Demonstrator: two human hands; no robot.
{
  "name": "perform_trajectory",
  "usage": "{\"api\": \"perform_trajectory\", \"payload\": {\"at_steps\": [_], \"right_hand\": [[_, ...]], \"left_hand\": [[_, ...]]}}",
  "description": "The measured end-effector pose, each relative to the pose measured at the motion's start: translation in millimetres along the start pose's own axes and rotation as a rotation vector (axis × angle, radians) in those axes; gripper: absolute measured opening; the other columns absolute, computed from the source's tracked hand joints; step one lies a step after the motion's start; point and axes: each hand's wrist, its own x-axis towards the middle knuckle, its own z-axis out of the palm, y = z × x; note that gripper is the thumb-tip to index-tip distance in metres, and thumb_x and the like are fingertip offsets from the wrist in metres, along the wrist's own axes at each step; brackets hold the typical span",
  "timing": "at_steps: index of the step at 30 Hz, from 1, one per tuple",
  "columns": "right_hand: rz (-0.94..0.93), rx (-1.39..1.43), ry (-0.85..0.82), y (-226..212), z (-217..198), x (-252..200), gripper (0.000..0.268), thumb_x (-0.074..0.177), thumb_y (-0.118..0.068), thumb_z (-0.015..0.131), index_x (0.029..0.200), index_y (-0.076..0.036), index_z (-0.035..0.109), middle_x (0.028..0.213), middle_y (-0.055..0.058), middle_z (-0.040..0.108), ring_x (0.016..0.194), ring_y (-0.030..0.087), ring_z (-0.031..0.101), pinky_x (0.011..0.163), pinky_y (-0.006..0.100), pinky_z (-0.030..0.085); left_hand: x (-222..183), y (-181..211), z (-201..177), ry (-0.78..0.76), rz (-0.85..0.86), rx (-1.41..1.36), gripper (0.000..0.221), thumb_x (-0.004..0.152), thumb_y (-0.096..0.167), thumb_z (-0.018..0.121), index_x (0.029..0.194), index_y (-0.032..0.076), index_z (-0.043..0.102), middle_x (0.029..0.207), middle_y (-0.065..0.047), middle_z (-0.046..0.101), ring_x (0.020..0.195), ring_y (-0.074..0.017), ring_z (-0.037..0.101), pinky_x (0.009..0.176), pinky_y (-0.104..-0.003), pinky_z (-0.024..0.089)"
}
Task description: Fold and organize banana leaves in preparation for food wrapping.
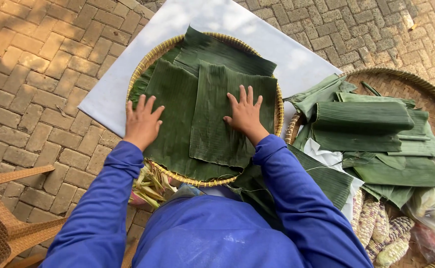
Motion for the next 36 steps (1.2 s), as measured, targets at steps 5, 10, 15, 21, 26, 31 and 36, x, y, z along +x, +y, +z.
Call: {"api": "perform_trajectory", "payload": {"at_steps": [5,10,15,21,26,31,36], "right_hand": [[-0.385,0.411,0.173,-76,-10,-3,0.055,0.089,-0.031,0.078,0.140,-0.021,0.059,0.143,0.013,0.055,0.132,0.033,0.054,0.105,0.045,0.050],[-0.563,0.709,-0.094,-172,14,-42,0.069,0.083,-0.048,0.081,0.139,-0.017,0.056,0.132,0.020,0.057,0.126,0.037,0.057,0.106,0.045,0.049],[-0.557,0.771,-0.021,-192,70,-49,0.099,0.077,-0.053,0.086,0.152,-0.010,0.040,0.139,0.031,0.047,0.130,0.048,0.044,0.105,0.052,0.039],[-0.256,1.182,-0.081,-196,90,-41,0.088,0.088,-0.047,0.073,0.159,-0.011,0.035,0.140,0.025,0.054,0.129,0.038,0.056,0.111,0.044,0.045],[-0.373,0.917,0.226,-214,78,-62,0.089,0.092,-0.022,0.069,0.164,-0.004,0.019,0.150,0.024,0.052,0.132,0.039,0.050,0.112,0.045,0.039],[-0.226,0.940,0.146,-218,75,-68,0.098,0.089,-0.020,0.074,0.163,-0.006,0.011,0.145,0.022,0.051,0.134,0.039,0.048,0.111,0.045,0.039],[-0.215,0.908,0.186,-212,88,-63,0.099,0.085,-0.009,0.072,0.168,-0.007,0.017,0.148,0.021,0.053,0.136,0.039,0.050,0.116,0.044,0.040]], "left_hand": [[-42,-40,-62,0.113,-0.437,-0.307,0.050,0.092,0.043,0.078,0.124,0.007,0.068,0.131,-0.019,0.062,0.118,-0.0373,0.062,0.100,-0.047,0.052],[-51,-58,-31,-0.241,-0.539,-0.515,0.047,0.081,0.043,0.085,0.098,0.001,0.076,0.087,-0.018,0.075,0.078,-0.0307,0.072,0.075,-0.039,0.056],[-52,-73,15,-0.273,-0.411,-0.995,0.030,0.089,0.022,0.076,0.113,0.003,0.076,0.090,-0.012,0.078,0.076,-0.0183,0.066,0.067,-0.035,0.055],[-29,-46,19,-0.337,-0.443,-1.809,0.030,0.100,-0.002,0.058,0.129,0.001,0.050,0.109,-0.012,0.069,0.087,-0.0176,0.067,0.070,-0.033,0.055],[-17,-34,13,-0.078,-0.414,-1.591,0.044,0.092,-0.017,0.047,0.131,0.004,0.052,0.119,-0.008,0.065,0.107,-0.0105,0.064,0.091,-0.021,0.053],[-10,-36,12,-0.158,-0.359,-1.648,0.055,0.087,-0.021,0.054,0.136,0.005,0.053,0.104,-0.004,0.060,0.095,-0.0116,0.058,0.086,-0.024,0.050],[-14,-24,-42,-0.032,-0.288,-1.135,0.072,0.081,-0.021,0.048,0.143,0.015,0.052,0.097,-0.008,0.058,0.089,-0.0177,0.057,0.082,-0.026,0.050]]}}
